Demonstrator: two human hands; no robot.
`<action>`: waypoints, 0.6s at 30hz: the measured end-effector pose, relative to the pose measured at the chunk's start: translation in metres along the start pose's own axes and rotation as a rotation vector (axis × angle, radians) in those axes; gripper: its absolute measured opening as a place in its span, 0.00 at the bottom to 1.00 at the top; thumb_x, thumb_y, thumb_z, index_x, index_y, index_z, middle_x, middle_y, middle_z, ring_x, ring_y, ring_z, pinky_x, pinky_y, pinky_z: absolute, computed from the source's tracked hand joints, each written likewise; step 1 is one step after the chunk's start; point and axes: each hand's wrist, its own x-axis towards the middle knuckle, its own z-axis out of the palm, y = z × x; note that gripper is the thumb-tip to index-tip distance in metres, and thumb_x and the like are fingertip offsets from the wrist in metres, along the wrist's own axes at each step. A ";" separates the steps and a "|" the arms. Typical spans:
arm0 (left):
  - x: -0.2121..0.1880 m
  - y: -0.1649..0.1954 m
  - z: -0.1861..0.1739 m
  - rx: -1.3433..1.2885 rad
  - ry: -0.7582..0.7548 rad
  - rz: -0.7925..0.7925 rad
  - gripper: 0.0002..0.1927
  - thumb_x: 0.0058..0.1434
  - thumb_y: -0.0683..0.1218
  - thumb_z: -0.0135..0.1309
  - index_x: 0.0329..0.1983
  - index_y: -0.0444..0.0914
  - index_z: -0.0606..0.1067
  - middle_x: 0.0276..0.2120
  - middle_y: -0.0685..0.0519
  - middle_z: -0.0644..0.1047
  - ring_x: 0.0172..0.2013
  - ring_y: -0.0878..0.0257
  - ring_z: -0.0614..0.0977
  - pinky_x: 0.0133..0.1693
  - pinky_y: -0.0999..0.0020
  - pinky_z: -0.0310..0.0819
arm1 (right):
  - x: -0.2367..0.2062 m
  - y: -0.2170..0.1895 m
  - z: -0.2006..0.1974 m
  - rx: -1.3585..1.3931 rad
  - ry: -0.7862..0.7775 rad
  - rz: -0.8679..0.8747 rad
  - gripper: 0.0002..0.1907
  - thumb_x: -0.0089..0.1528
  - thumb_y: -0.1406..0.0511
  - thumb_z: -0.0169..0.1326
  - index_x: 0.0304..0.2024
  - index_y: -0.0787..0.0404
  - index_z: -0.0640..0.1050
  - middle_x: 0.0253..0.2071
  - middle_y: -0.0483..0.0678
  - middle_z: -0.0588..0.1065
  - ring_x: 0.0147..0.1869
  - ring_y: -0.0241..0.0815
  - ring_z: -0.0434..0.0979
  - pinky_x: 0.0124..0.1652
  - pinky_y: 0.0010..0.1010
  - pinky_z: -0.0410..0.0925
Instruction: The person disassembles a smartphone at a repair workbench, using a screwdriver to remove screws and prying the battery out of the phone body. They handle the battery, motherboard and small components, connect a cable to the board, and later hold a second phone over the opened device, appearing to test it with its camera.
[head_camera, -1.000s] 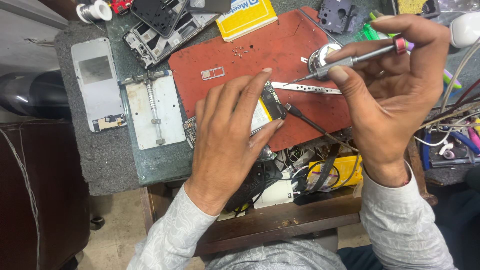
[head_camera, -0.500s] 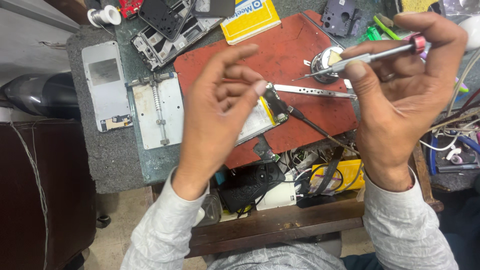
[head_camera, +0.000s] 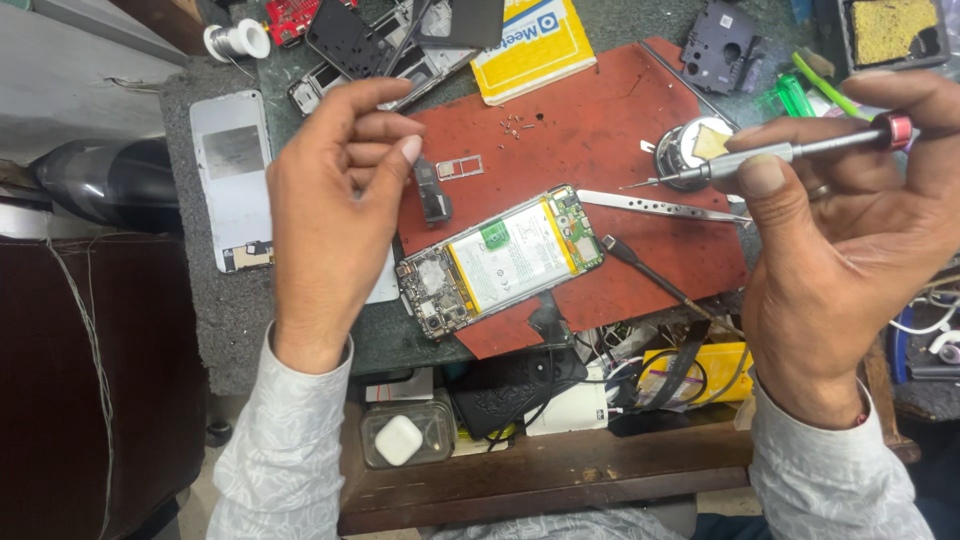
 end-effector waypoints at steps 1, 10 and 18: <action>0.000 0.001 0.002 0.042 0.006 -0.008 0.16 0.69 0.34 0.56 0.59 0.35 0.75 0.42 0.52 0.82 0.38 0.71 0.83 0.41 0.75 0.80 | 0.000 0.000 0.000 0.002 -0.002 0.003 0.25 0.75 0.78 0.58 0.68 0.67 0.60 0.46 0.60 0.76 0.48 0.45 0.79 0.49 0.31 0.74; -0.013 0.013 0.007 0.511 0.025 0.288 0.11 0.69 0.37 0.60 0.54 0.36 0.79 0.48 0.49 0.80 0.50 0.53 0.79 0.50 0.61 0.75 | 0.001 0.002 -0.002 -0.004 -0.003 0.003 0.25 0.75 0.77 0.58 0.68 0.65 0.60 0.45 0.60 0.77 0.46 0.45 0.80 0.48 0.32 0.75; -0.036 0.028 0.026 0.571 -0.209 0.454 0.16 0.63 0.45 0.65 0.54 0.38 0.80 0.53 0.50 0.75 0.54 0.51 0.74 0.54 0.56 0.71 | 0.001 0.000 -0.001 0.000 0.031 0.034 0.25 0.75 0.76 0.58 0.68 0.66 0.60 0.46 0.61 0.77 0.49 0.46 0.81 0.52 0.33 0.77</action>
